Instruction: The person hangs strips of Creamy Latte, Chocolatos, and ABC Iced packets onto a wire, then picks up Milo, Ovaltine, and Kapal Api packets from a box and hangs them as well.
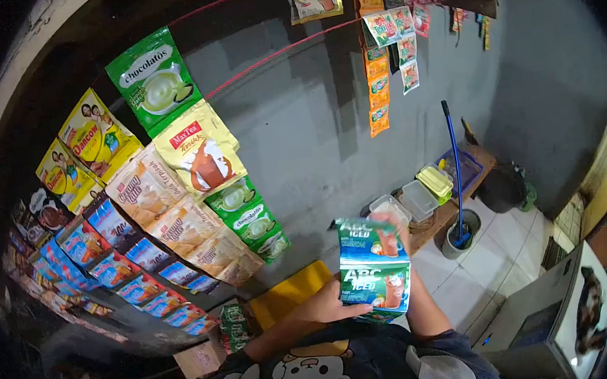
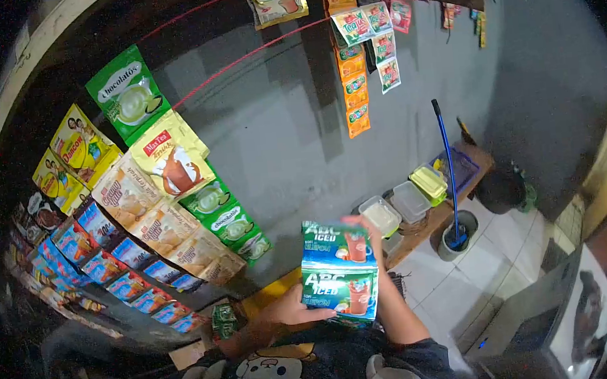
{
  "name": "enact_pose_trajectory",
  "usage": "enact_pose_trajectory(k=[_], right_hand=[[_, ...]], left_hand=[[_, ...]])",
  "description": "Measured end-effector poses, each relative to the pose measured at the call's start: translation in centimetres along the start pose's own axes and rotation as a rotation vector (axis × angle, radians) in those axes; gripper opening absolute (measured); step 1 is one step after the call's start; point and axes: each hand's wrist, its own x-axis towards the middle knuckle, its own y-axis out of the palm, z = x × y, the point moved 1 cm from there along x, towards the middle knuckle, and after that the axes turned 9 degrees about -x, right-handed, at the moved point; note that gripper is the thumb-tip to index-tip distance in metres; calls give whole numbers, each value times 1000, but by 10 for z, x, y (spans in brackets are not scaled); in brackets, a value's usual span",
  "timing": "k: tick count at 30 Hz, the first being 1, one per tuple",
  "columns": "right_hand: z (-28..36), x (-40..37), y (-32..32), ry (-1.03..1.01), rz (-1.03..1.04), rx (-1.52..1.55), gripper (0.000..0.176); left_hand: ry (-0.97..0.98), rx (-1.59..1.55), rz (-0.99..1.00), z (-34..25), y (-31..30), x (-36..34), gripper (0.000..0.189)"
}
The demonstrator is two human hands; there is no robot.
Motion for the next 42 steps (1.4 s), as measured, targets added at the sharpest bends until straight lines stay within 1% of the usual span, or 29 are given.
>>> enact_pose_trajectory(k=[1,2,3,4,6,7,9,12,13,15,16,17,18,19,21,23,24,25,27,28,30,31,33,34,36,37,39,41,42], right_hand=[[44,15,-1,-152,-19,-246,22],[78,29,1,-4,-3,108,21],[102,44,5,-265,-60,-138,22],[133,53,10,-313,13,-123,20],[191,75,26,-885,-1,-647,18],[216,85,38,-1029,35,-639,18],[254,111,65,-1324,80,-610,18],[300,162,109,-1523,97,-461,17],[312,179,126,-1528,133,-315,17],[327,212,149,-1554,156,-433,18],[326,237,159,-1359,171,-640,19],[323,256,162,-1338,-75,-921,23],[328,275,169,-1044,94,-1214,28],[327,285,170,-1046,98,-1207,28],[321,301,164,-876,174,-1394,38],[322,281,143,-910,144,-1345,46],[319,270,135,-950,29,-1315,49],[313,276,132,-1062,20,-1362,43],[297,287,122,-1246,-73,-1198,23],[293,289,116,-1241,-64,-1183,23],[289,289,107,-1563,-324,-1078,37],[290,284,103,-1569,-315,-1057,37],[290,267,97,-1519,-249,-922,37],[288,255,99,-1528,-232,-901,37],[283,239,95,-927,287,-633,37],[282,228,97,-779,424,-634,45],[271,199,104,-864,322,-695,55],[268,184,110,-815,404,-638,61],[263,185,116,-852,386,-588,48]], left_hand=[[37,-28,-13,-6,3,9,35],[-57,27,37,-14,-1,14,39],[-45,19,10,-13,-4,17,39],[-54,-73,-110,-10,-9,21,41],[-10,-140,-300,-14,-16,27,46],[-47,-180,-332,-36,-15,30,46],[68,-45,-339,-59,-24,41,46],[153,-67,-358,-92,-32,57,44],[173,7,-429,-95,-38,63,42],[184,-11,-583,-116,-40,65,41],[236,66,-625,-136,-39,66,41],[287,143,-665,-158,-38,67,40],[405,142,-679,-175,-40,71,40],[524,137,-695,-192,-43,76,39],[642,31,-773,-233,-41,87,38],[749,63,-784,-268,-44,95,34],[800,150,-789,-278,-53,100,32],[848,240,-796,-288,-61,104,31],[729,206,-787,-301,-71,112,30],[714,247,-766,-306,-79,115,32],[676,248,-792,-311,-91,121,32],[650,238,-816,-314,-96,123,32],[691,363,-1060,-317,-108,134,30],[524,309,-982,-323,-110,135,30],[465,198,-1003,-327,-128,143,27],[423,131,-1012,-330,-134,148,28],[399,32,-950,-335,-143,154,28],[370,-64,-888,-336,-144,153,29],[397,-147,-817,-337,-145,150,30]])
